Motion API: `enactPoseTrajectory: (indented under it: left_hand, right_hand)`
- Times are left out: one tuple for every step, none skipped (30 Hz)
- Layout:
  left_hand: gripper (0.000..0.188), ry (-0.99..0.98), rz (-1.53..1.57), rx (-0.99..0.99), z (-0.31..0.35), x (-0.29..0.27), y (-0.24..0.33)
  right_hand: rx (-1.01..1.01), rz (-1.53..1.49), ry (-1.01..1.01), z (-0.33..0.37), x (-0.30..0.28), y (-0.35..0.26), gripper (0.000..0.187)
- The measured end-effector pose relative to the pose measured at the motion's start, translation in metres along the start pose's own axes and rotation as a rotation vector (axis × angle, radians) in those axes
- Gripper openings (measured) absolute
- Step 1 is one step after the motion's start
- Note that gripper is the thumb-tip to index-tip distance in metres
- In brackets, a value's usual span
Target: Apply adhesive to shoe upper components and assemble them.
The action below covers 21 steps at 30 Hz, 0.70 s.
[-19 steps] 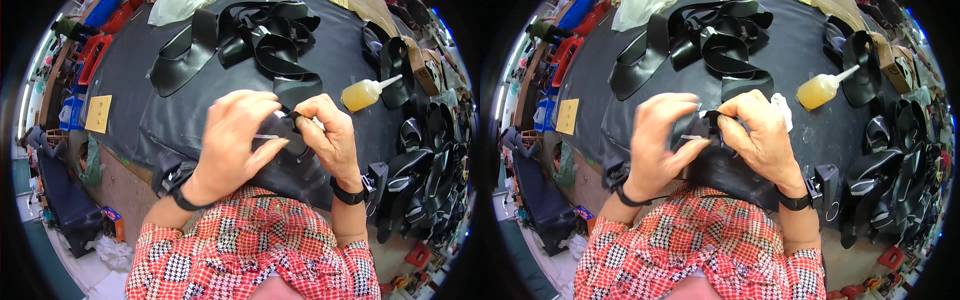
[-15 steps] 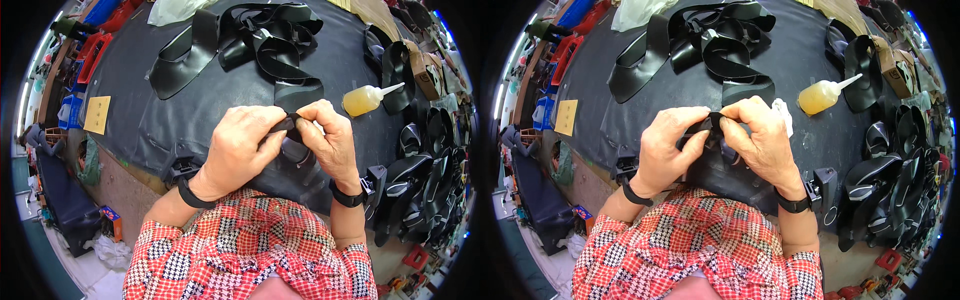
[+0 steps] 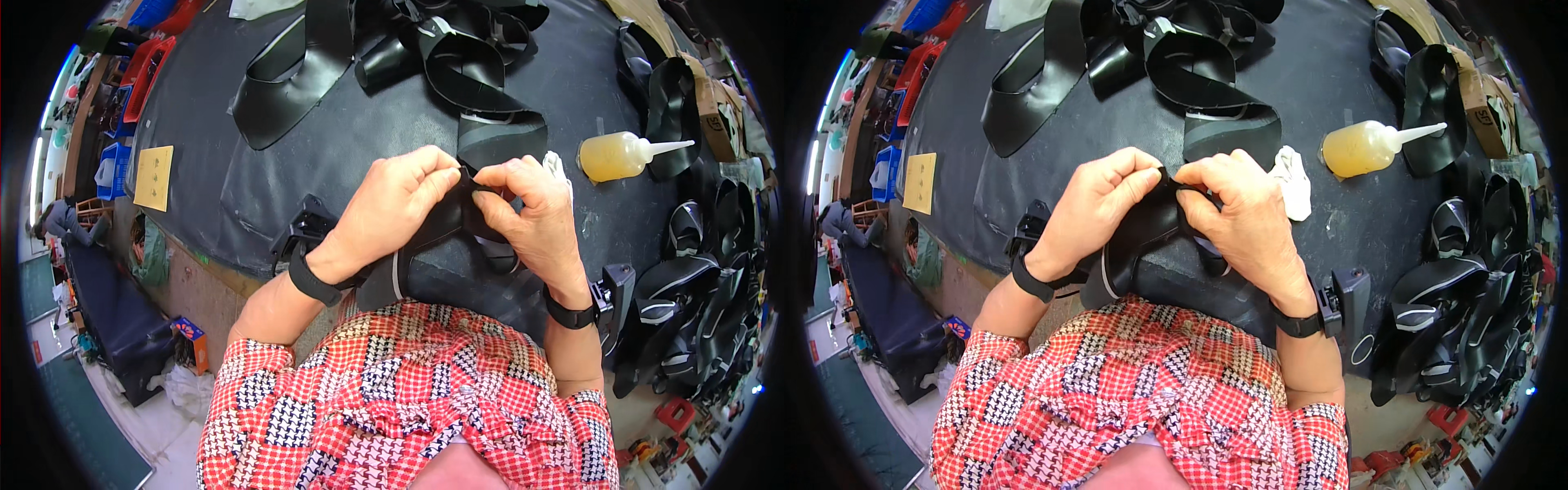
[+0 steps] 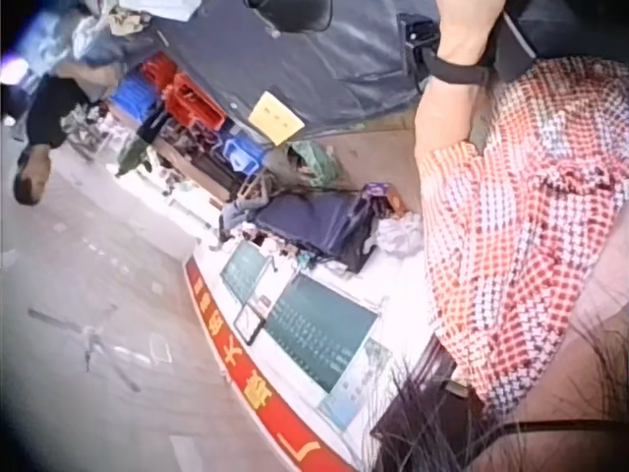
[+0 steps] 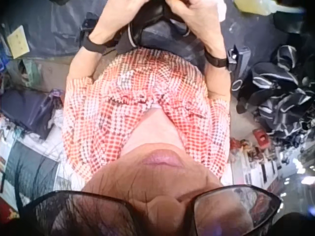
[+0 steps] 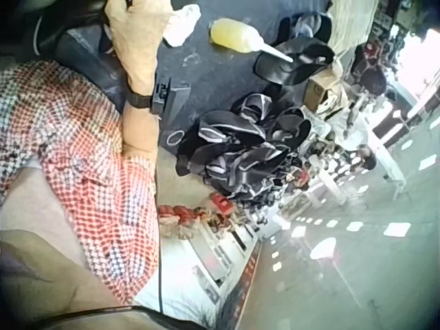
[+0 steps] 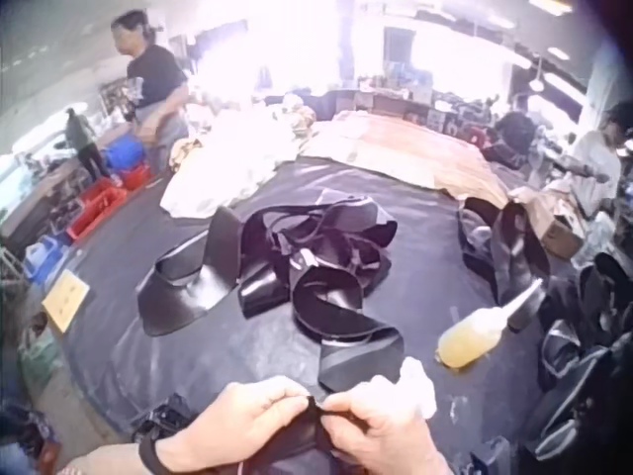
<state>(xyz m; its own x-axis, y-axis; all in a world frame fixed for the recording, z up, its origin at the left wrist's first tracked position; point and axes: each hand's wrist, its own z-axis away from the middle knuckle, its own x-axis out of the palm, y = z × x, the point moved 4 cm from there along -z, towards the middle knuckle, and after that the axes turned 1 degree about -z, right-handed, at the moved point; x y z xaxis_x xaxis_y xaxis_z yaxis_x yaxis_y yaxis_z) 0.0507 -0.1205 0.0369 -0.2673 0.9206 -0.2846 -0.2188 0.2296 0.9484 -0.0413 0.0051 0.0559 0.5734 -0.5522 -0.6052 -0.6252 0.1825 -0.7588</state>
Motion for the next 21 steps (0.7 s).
enactPoseTrajectory:
  left_hand:
    - [0.014,-0.012,0.067,-0.035,-0.002,0.0,-0.007]
    - [0.014,-0.025,0.134,-0.069,-0.002,0.002,-0.013]
    - [0.014,-0.041,0.251,-0.142,-0.002,0.003,-0.017]
    - [0.014,-0.066,0.348,-0.192,-0.003,0.005,-0.019]
    - [0.014,-0.091,0.445,-0.242,-0.004,0.007,-0.021]
    - [0.014,-0.115,0.543,-0.296,-0.004,0.01,-0.024]
    - [0.014,-0.112,0.51,-0.305,-0.005,0.011,-0.027]
    - [0.014,-0.117,0.457,-0.29,-0.005,0.011,-0.025]
    - [0.014,-0.126,0.405,-0.276,-0.006,0.011,-0.022]
    - [0.015,-0.136,0.352,-0.262,-0.005,0.011,-0.018]
    - [0.015,-0.13,0.313,-0.257,-0.004,0.009,-0.014]
    - [0.014,-0.127,0.272,-0.248,-0.002,0.008,-0.009]
    - [0.014,-0.124,0.232,-0.238,0.0,0.007,-0.005]
    - [0.014,-0.131,0.261,-0.232,0.002,0.009,-0.003]
    - [0.014,-0.134,0.289,-0.229,0.005,0.011,-0.001]
    - [0.014,-0.138,0.317,-0.227,0.008,0.013,0.0]
    - [0.014,-0.123,0.327,-0.228,0.01,0.014,0.0]
    - [0.014,-0.11,0.336,-0.23,0.012,0.015,-0.001]
    - [0.014,-0.097,0.345,-0.232,0.015,0.015,-0.001]
    - [0.014,-0.105,0.314,-0.21,0.017,0.016,-0.001]
    - [0.014,-0.112,0.282,-0.189,0.02,0.017,0.001]
  right_hand:
    - [-0.022,0.024,-0.011,-0.001,0.001,0.0,0.016]
    - [-0.043,0.048,-0.021,-0.002,0.001,0.0,0.015]
    - [-0.132,0.065,-0.011,-0.003,0.002,0.0,0.015]
    - [-0.221,0.082,0.0,-0.001,0.003,0.003,0.016]
    - [-0.31,0.099,0.011,0.001,0.004,0.004,0.016]
    - [-0.359,0.128,0.016,0.002,0.004,0.003,0.016]
    - [-0.409,0.157,0.021,0.005,0.004,0.002,0.017]
    - [-0.458,0.185,0.026,0.007,0.005,0.0,0.017]
    - [-0.517,0.224,0.05,0.009,0.006,0.0,0.021]
    - [-0.522,0.226,0.061,0.011,0.005,-0.001,0.022]
    - [-0.527,0.229,0.071,0.013,0.004,-0.003,0.023]
    - [-0.532,0.236,0.085,0.014,0.002,-0.004,0.024]
    - [-0.526,0.236,0.101,0.017,0.001,-0.004,0.024]
    - [-0.52,0.236,0.116,0.021,0.001,-0.004,0.024]
    - [-0.515,0.231,0.13,0.025,0.001,-0.004,0.025]
    - [-0.509,0.23,0.117,0.027,0.001,-0.006,0.025]
    - [-0.503,0.228,0.103,0.028,0.001,-0.007,0.025]
    - [-0.495,0.226,0.09,0.029,0.001,-0.009,0.025]
    - [-0.462,0.178,0.065,0.03,0.001,-0.009,0.027]
    - [-0.429,0.13,0.04,0.029,0.001,-0.008,0.028]
    - [-0.397,0.08,0.014,0.029,-0.001,-0.009,0.029]
